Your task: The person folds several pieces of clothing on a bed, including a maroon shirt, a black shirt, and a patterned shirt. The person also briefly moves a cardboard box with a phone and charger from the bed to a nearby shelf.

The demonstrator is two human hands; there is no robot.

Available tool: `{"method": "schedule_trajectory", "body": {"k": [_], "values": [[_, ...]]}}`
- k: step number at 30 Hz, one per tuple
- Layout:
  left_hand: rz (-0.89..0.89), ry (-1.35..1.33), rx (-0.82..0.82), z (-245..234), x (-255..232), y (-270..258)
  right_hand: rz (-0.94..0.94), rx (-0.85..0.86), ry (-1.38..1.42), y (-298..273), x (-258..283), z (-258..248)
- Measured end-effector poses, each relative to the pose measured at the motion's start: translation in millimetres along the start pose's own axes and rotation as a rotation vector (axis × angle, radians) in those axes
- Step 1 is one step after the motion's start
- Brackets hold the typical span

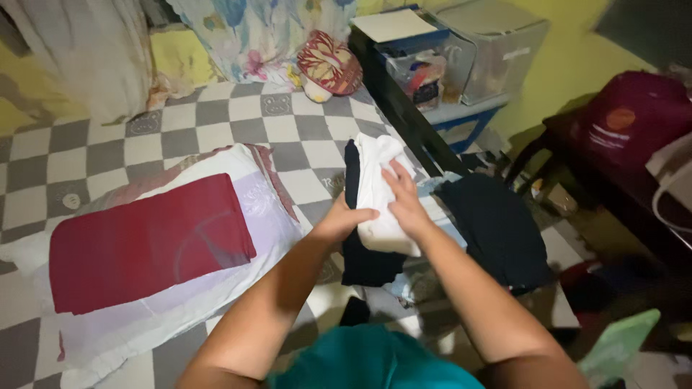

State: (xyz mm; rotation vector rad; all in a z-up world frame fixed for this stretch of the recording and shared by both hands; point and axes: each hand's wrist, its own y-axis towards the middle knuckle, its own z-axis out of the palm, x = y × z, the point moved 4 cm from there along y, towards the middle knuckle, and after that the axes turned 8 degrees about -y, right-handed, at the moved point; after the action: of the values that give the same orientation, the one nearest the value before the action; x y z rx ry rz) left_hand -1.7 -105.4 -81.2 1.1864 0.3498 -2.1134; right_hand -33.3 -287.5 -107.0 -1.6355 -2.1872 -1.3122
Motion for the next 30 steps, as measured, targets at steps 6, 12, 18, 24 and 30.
{"method": "schedule_trajectory", "body": {"k": [6,12,18,24,30], "values": [[-0.153,-0.115,-0.210,-12,7,-4,0.665,-0.118,0.436,-26,-86,-35],[-0.049,-0.091,-0.452,-15,-32,-15,1.128,-0.503,0.586,-146,-140,-97],[0.144,0.073,-0.431,4,-60,-34,1.320,-0.428,0.602,-238,-137,-96],[0.090,-0.052,-0.373,8,-60,-50,1.326,-0.144,0.546,-271,-107,-28],[0.059,-0.041,-0.452,6,-46,-55,1.083,0.365,-0.011,-292,-90,29]]}}
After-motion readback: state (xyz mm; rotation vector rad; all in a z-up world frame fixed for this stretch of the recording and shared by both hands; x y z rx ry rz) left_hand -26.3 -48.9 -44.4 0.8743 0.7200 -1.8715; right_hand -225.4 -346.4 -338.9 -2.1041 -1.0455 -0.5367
